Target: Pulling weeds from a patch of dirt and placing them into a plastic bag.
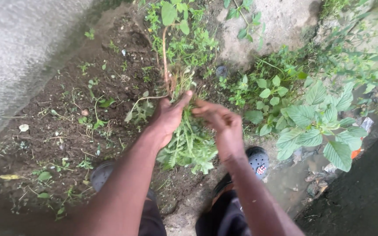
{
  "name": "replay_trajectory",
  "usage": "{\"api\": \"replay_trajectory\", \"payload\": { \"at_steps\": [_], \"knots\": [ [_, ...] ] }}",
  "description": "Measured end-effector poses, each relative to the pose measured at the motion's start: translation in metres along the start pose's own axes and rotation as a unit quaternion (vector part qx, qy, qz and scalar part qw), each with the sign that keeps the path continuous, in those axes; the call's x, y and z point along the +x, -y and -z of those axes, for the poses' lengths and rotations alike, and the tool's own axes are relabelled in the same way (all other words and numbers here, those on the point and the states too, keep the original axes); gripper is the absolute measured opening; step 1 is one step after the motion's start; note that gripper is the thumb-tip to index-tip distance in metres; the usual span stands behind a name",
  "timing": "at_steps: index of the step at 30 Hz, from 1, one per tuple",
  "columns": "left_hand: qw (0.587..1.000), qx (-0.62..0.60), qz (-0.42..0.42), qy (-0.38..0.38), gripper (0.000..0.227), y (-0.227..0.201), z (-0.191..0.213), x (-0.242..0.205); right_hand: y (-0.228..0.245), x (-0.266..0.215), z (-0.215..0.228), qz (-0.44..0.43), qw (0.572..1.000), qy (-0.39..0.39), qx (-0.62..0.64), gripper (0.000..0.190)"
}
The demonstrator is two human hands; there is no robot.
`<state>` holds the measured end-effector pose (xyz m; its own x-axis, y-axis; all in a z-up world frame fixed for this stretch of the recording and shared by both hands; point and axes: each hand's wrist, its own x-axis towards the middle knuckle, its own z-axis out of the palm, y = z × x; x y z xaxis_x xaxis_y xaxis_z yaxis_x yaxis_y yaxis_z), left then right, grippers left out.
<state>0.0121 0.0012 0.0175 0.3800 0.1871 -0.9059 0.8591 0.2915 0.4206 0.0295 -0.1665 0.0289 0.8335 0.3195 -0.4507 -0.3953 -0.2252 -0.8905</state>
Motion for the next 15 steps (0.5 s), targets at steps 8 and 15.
{"api": "replay_trajectory", "payload": {
  "at_steps": [8,15],
  "knots": [
    [0.997,0.045,-0.061,0.010,0.101,-0.007,0.014,0.004,-0.044,0.017,0.051,-0.103,0.980,-0.088,0.147,0.031],
    [0.976,0.216,-0.025,-0.030,0.059,-0.007,0.049,-0.015,-0.126,0.017,0.064,-0.186,0.978,-0.074,-0.056,0.030]
  ]
}}
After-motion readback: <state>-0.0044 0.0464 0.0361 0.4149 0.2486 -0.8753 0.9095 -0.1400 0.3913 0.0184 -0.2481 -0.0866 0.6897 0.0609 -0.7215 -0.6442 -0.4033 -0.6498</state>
